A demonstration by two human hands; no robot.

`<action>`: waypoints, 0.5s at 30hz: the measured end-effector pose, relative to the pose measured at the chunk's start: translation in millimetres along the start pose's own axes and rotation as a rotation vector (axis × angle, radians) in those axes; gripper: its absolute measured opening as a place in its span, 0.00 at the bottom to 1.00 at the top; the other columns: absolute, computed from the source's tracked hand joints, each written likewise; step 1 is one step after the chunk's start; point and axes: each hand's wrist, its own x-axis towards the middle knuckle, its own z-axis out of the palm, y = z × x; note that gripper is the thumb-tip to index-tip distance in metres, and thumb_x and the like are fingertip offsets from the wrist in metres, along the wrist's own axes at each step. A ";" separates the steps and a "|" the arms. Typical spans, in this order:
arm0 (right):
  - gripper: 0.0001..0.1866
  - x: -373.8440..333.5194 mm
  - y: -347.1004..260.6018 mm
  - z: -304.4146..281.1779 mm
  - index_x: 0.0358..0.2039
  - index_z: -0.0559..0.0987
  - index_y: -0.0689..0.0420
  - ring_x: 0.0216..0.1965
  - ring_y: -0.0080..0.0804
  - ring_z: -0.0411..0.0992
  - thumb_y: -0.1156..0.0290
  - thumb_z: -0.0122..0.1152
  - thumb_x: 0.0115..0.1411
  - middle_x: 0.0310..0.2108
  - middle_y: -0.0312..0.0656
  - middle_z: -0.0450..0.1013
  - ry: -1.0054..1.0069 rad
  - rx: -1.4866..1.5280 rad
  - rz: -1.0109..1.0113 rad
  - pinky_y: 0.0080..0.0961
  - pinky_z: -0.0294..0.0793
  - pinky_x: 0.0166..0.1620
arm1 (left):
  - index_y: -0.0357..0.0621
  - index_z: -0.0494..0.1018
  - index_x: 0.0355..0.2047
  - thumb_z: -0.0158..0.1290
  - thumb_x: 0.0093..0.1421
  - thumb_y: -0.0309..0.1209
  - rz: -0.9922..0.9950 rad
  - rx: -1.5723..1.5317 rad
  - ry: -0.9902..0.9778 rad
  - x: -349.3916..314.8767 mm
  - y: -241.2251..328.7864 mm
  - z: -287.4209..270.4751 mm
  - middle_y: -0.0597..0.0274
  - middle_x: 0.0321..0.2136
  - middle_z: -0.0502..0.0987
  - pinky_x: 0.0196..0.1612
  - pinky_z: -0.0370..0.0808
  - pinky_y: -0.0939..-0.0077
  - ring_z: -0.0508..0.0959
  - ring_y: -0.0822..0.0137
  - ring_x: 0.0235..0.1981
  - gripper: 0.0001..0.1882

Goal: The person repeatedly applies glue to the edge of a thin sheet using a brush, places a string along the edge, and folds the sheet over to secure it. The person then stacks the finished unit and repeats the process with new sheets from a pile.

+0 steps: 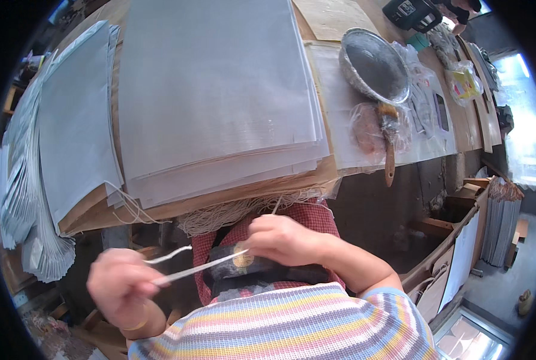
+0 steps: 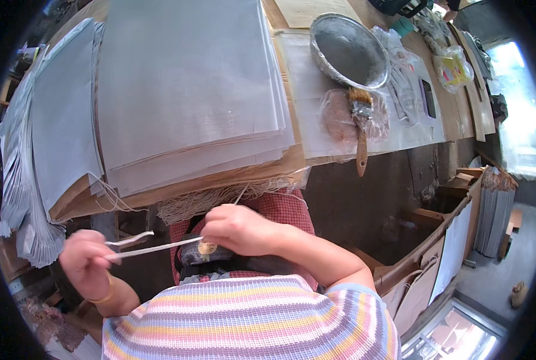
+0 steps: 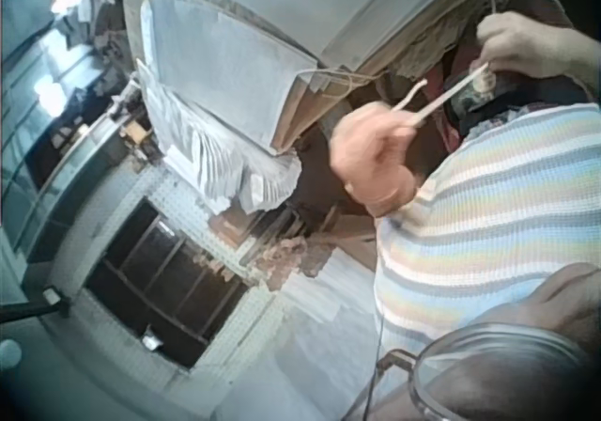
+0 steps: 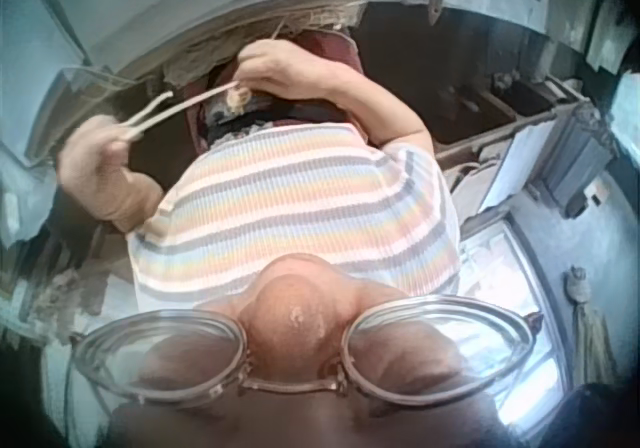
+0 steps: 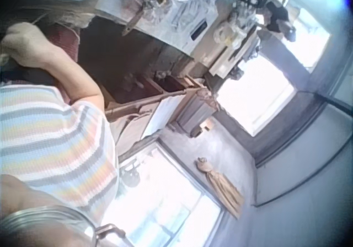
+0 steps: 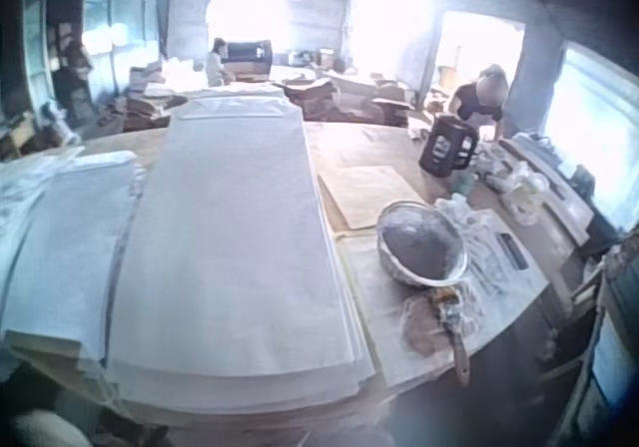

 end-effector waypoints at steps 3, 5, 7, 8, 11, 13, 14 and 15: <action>0.10 -17.6 -12.2 -54.7 0.37 0.81 0.59 0.29 0.33 0.72 0.81 0.62 0.53 0.26 0.41 0.72 0.173 -0.020 0.210 0.25 0.72 0.31 | 0.37 0.74 0.26 0.54 0.60 0.29 -0.125 0.433 0.136 -22.1 -12.9 -38.6 0.61 0.20 0.72 0.24 0.61 0.81 0.68 0.70 0.20 0.09; 0.11 -16.7 -26.8 -95.3 0.37 0.83 0.57 0.28 0.27 0.72 0.83 0.62 0.53 0.26 0.39 0.73 0.294 -0.189 0.221 0.23 0.72 0.29 | 0.36 0.73 0.27 0.53 0.61 0.27 -0.261 0.495 0.183 -18.8 -27.3 -52.4 0.62 0.21 0.70 0.26 0.60 0.82 0.66 0.73 0.22 0.08; 0.11 -8.3 -39.1 -123.2 0.37 0.83 0.58 0.29 0.24 0.72 0.84 0.61 0.54 0.27 0.38 0.74 0.355 -0.262 0.272 0.21 0.72 0.31 | 0.34 0.73 0.28 0.52 0.62 0.25 -0.329 0.437 0.241 -9.2 -55.2 -63.6 0.64 0.22 0.70 0.27 0.60 0.83 0.65 0.75 0.23 0.07; 0.11 -3.9 -43.3 -132.5 0.37 0.83 0.59 0.30 0.23 0.73 0.84 0.60 0.55 0.28 0.38 0.75 0.395 -0.263 0.295 0.20 0.72 0.31 | 0.34 0.74 0.29 0.52 0.62 0.24 -0.359 0.391 0.282 -5.2 -72.0 -68.0 0.65 0.22 0.69 0.27 0.60 0.83 0.65 0.76 0.24 0.06; 0.08 8.9 -38.8 -144.9 0.34 0.82 0.62 0.28 0.19 0.71 0.85 0.61 0.54 0.28 0.36 0.75 0.461 -0.122 0.310 0.16 0.70 0.33 | 0.33 0.75 0.31 0.52 0.62 0.23 -0.379 0.331 0.285 -12.0 -99.9 -97.4 0.68 0.22 0.70 0.27 0.60 0.84 0.65 0.78 0.24 0.05; 0.06 16.4 -29.3 -145.7 0.33 0.81 0.63 0.27 0.18 0.70 0.82 0.62 0.54 0.27 0.36 0.75 0.448 -0.194 0.406 0.15 0.70 0.33 | 0.32 0.76 0.31 0.53 0.61 0.23 -0.360 0.350 0.237 -11.1 -121.8 -101.8 0.68 0.22 0.71 0.27 0.62 0.84 0.66 0.78 0.24 0.05; 0.05 18.3 -14.0 -145.0 0.33 0.81 0.63 0.27 0.17 0.70 0.81 0.63 0.53 0.27 0.36 0.75 0.445 -0.251 0.483 0.15 0.70 0.33 | 0.32 0.76 0.31 0.54 0.60 0.24 -0.397 0.292 0.241 -8.0 -139.4 -95.4 0.68 0.22 0.71 0.28 0.63 0.84 0.67 0.78 0.24 0.05; 0.05 20.2 4.6 -143.7 0.33 0.81 0.63 0.27 0.17 0.69 0.79 0.64 0.53 0.27 0.37 0.75 0.432 -0.296 0.549 0.15 0.70 0.33 | 0.32 0.77 0.31 0.55 0.60 0.24 -0.444 0.248 0.251 -9.4 -156.2 -87.7 0.68 0.22 0.72 0.28 0.64 0.84 0.68 0.78 0.24 0.06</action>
